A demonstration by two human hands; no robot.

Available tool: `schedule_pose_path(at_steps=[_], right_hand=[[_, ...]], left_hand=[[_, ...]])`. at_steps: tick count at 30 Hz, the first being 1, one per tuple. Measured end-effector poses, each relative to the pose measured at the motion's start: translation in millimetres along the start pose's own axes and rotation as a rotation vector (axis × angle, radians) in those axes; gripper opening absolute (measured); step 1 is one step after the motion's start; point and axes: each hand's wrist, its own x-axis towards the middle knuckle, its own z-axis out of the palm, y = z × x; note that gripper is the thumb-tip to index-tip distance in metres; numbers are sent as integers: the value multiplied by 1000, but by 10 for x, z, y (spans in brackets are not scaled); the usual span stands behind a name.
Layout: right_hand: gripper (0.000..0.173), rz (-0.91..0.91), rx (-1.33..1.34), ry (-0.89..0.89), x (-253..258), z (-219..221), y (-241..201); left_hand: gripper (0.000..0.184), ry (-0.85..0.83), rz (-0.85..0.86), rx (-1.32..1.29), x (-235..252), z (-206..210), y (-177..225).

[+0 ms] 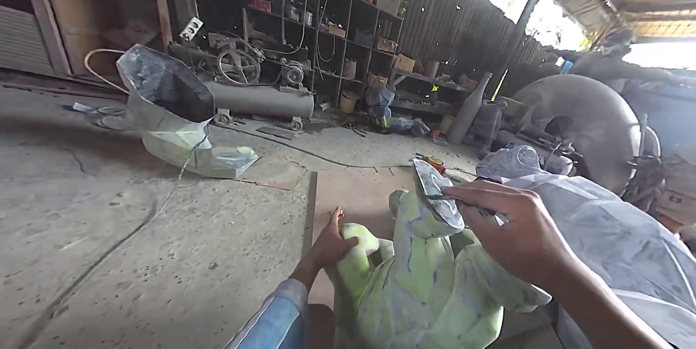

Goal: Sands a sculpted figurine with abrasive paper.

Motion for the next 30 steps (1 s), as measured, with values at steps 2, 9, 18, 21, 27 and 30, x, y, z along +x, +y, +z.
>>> schedule_pose_path(at_steps=[2,9,18,21,27,30], right_hand=[[29,-4,-20,-22,-32,20,26],[36,-137,-405,-104,-281,41,190],[33,-237,-486,-160,-405,-41,431],[31,-238,-487,-115,-439,-82,535],[26,196,-79,269,-417,21,572],[20,319,167,385,-320,160,565]], left_hand=[[119,-8,6,22,14,19,22],[117,-35,38,66,87,109,119],[118,-11,-1,56,55,28,74],[116,-6,-10,63,2,-14,69],[119,7,-14,28,-12,-110,-67],[122,8,-15,20,-30,-168,-164]])
